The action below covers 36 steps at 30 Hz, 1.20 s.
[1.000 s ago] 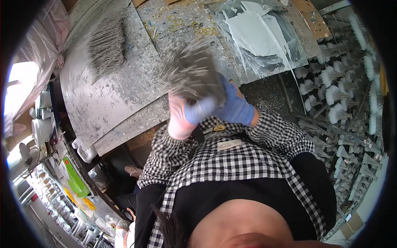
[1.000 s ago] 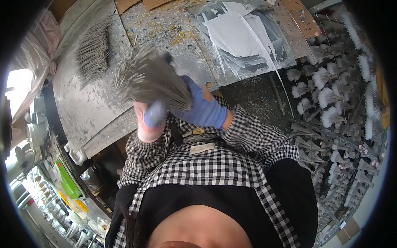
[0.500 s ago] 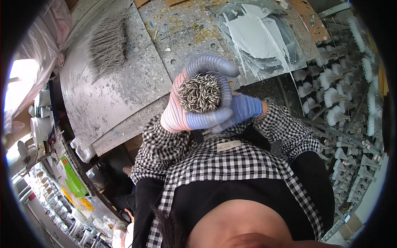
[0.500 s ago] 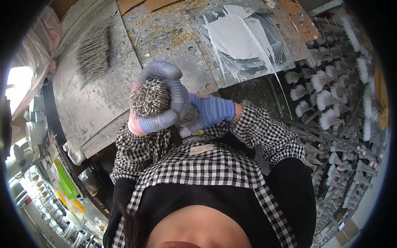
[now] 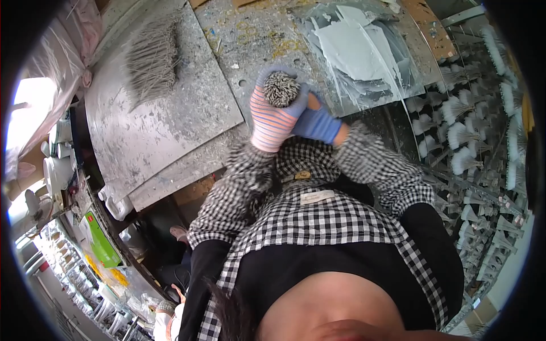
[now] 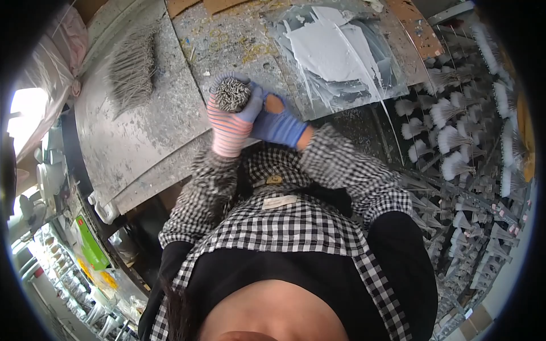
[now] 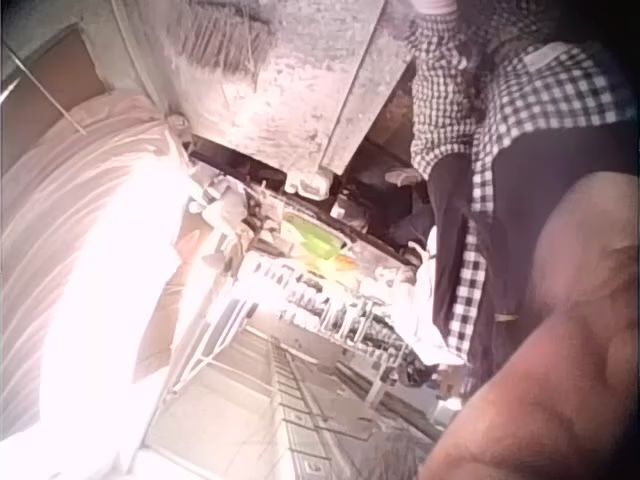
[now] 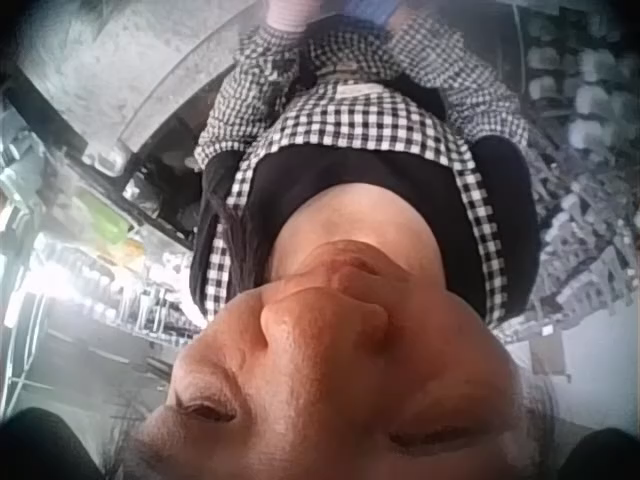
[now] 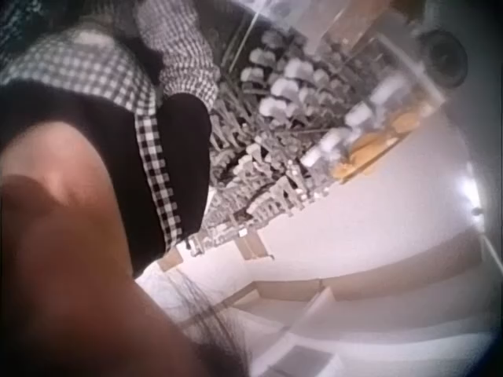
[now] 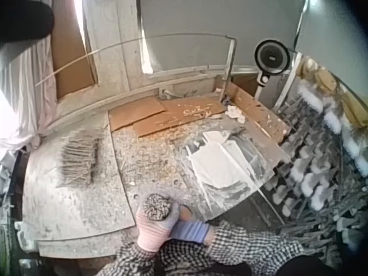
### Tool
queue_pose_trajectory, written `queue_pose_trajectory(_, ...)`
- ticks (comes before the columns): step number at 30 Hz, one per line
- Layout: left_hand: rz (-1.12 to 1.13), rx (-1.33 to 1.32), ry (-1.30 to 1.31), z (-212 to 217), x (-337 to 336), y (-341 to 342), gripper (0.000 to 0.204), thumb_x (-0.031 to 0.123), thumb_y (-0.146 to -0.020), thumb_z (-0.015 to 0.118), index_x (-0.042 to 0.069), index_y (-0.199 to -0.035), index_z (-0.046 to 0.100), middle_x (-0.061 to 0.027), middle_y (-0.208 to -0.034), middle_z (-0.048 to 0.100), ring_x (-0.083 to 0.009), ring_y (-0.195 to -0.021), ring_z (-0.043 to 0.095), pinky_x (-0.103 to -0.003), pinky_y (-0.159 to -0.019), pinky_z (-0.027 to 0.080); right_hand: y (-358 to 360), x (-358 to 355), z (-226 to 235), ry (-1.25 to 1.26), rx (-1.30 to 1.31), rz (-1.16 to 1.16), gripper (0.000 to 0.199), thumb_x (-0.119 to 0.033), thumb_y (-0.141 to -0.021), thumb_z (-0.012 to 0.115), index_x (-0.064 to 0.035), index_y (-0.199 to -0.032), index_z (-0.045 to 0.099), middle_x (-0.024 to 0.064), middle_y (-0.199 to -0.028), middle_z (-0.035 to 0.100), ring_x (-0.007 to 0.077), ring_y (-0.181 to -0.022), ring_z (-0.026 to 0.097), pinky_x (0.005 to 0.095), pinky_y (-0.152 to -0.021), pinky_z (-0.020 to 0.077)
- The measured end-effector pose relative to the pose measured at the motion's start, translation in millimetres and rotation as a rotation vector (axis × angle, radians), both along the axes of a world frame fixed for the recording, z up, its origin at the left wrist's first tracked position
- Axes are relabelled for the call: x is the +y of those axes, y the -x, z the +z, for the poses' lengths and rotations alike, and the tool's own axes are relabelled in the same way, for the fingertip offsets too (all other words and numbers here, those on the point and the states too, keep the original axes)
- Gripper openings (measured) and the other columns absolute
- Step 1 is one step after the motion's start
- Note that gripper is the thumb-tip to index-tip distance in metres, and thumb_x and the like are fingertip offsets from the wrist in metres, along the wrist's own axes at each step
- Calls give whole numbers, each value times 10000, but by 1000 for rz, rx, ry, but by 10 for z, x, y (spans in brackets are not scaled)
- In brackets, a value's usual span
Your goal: Grouping and banding bristles or feathers to prepare them for brush manufacturing.
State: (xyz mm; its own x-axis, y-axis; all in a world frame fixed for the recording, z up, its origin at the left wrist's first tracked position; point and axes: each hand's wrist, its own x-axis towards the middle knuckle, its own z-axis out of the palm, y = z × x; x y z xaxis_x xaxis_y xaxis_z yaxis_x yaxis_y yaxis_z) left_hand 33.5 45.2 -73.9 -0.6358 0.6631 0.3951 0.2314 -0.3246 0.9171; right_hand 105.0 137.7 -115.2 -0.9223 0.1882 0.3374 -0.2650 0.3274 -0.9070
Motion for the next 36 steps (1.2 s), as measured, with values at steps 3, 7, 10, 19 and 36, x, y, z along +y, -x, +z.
queue_pose_trajectory(3,149,-102,106,152,63,-102,418,-2,-760,786,46,-1112,567,-30,-901,651,-102,-876,649,-281,-784,542,37,-140,-77,-345,-78,-389,385,-271,-887,672,-96,-1220,588,78,-1129,656,263,-1050,615,382,-952,495)
queue_pose_trajectory(7,-108,-84,-52,574,-59,94,515,32,-762,785,39,-1219,547,-44,-874,668,-118,-860,667,-288,-784,551,-74,6,93,7,-24,3,409,-230,-830,743,-74,-1184,611,74,-1081,679,229,-1010,637,358,-924,523)
queue_pose_trajectory(10,-564,-238,-61,824,-135,227,477,71,-749,797,39,-1190,619,-46,-854,698,-117,-816,686,-278,-774,558,-175,191,320,-113,-27,41,475,-228,-771,799,-47,-1169,612,83,-1084,674,217,-1013,639,363,-916,527)
queue_pose_trajectory(19,-20,294,-124,614,160,114,169,2,-738,802,39,-859,689,-42,-857,714,-127,-749,700,-269,-691,570,217,57,-323,-362,159,-452,414,-203,-824,748,-17,-1153,579,102,-1087,638,219,-1022,619,375,-908,515)
queue_pose_trajectory(36,63,151,-17,-16,245,202,228,48,-735,809,44,-882,634,-23,-848,690,-108,-836,658,-269,-809,533,110,79,-292,-775,4,-540,312,-241,-838,710,-46,-1057,604,102,-967,650,250,-937,644,401,-856,544)
